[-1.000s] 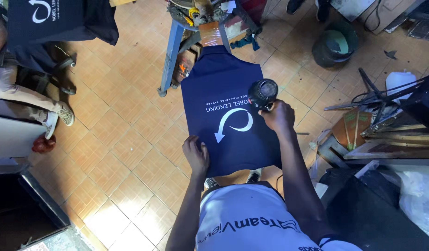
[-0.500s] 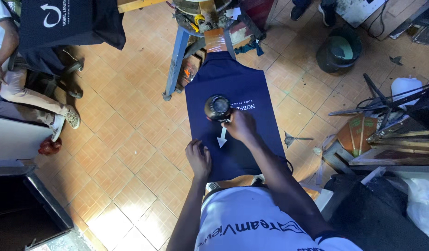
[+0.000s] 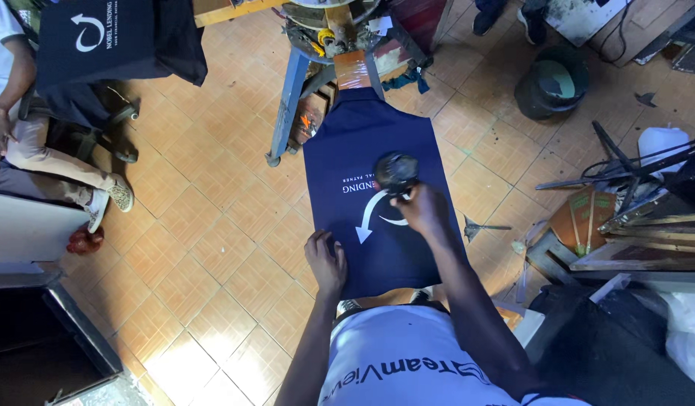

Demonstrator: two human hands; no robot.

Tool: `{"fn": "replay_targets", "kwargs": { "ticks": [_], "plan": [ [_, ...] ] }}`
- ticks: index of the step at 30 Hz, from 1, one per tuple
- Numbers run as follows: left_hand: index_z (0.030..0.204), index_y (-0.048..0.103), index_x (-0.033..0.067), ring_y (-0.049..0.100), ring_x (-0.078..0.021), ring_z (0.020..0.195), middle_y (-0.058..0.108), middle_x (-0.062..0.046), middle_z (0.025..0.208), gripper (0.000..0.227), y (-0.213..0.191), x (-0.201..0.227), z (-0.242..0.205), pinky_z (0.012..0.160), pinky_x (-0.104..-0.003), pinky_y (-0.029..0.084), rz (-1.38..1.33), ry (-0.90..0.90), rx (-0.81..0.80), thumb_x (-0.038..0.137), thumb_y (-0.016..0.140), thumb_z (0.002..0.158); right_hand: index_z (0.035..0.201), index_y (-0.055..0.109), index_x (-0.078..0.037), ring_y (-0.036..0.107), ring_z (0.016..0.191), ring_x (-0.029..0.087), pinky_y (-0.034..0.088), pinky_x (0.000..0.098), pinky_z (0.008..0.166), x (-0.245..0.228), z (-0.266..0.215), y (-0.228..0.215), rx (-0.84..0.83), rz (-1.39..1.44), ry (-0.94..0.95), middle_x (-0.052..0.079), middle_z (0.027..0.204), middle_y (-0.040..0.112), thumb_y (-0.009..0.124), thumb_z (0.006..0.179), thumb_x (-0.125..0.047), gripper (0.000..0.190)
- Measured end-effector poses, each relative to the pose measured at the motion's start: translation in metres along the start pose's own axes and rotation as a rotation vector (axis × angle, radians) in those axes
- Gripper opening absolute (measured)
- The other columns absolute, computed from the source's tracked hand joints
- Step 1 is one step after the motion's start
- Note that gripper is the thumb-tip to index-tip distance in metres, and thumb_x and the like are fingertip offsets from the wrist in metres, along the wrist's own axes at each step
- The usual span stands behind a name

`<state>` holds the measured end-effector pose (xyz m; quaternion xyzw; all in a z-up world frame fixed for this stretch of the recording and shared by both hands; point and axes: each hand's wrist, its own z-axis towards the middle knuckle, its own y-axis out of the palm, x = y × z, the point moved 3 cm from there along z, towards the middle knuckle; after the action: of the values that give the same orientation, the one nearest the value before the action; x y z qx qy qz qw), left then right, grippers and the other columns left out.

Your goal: The person uses a heat gun to apply heat to a printed logo on a dark blue t-shirt laid flat on a workbench. The person repeatedly moves the heat gun over the logo area while holding the fabric with the other hand.

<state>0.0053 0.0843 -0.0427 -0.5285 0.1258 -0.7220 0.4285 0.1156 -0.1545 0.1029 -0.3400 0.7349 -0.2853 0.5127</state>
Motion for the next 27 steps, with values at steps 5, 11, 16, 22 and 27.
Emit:
{"fn": "replay_targets", "kwargs": {
  "ticks": [5,11,16,22,27],
  "plan": [
    [0.113,0.064,0.0141,0.062,-0.0368,0.106,0.059,-0.01,0.121,0.024,-0.004,0.001,0.002,0.089,-0.048,0.049,-0.006,0.006,-0.006,0.017,0.064,0.09,0.093,0.075,-0.005,0.072,0.099,0.045,0.056,0.056,0.085,0.046,0.024,-0.013,0.091,-0.039,0.101,0.022,0.091,0.076,0.076,0.084,-0.041,0.037],
    [0.112,0.064,0.0134,0.062,-0.0376,0.104,0.059,-0.011,0.119,0.024,-0.002,0.004,0.002,0.087,-0.049,0.049,-0.024,0.027,0.005,0.016,0.064,0.088,0.097,0.076,-0.011,0.071,0.099,0.045,0.056,0.0549,0.085,0.061,0.036,-0.02,0.176,0.023,0.161,0.017,0.092,0.076,0.077,0.083,-0.036,0.029],
    [0.116,0.061,0.0124,0.061,-0.0384,0.109,0.057,-0.013,0.124,0.027,-0.007,0.009,0.005,0.089,-0.05,0.048,-0.006,0.045,0.029,0.02,0.063,0.09,0.101,0.076,-0.01,0.07,0.105,0.046,0.055,0.0573,0.09,0.023,0.032,-0.012,0.107,0.014,0.144,0.02,0.096,0.077,0.076,0.084,-0.037,0.032],
    [0.13,0.057,0.0066,0.051,-0.0492,0.131,0.049,-0.025,0.143,0.042,0.002,-0.005,-0.004,0.108,-0.057,0.04,-0.072,-0.03,0.044,0.013,0.062,0.089,0.098,0.075,-0.001,0.069,0.105,0.047,0.054,0.0577,0.087,-0.048,0.021,0.027,-0.04,0.041,-0.032,0.024,0.097,0.076,0.077,0.085,-0.032,0.033],
    [0.129,0.056,0.0075,0.051,-0.0475,0.131,0.05,-0.025,0.142,0.039,0.002,-0.007,-0.004,0.112,-0.058,0.037,-0.044,0.03,0.014,0.01,0.057,0.09,0.099,0.075,-0.008,0.072,0.101,0.044,0.056,0.0555,0.087,-0.069,0.016,0.062,-0.11,0.051,-0.194,0.019,0.09,0.076,0.074,0.085,-0.035,0.03]
  ]
}}
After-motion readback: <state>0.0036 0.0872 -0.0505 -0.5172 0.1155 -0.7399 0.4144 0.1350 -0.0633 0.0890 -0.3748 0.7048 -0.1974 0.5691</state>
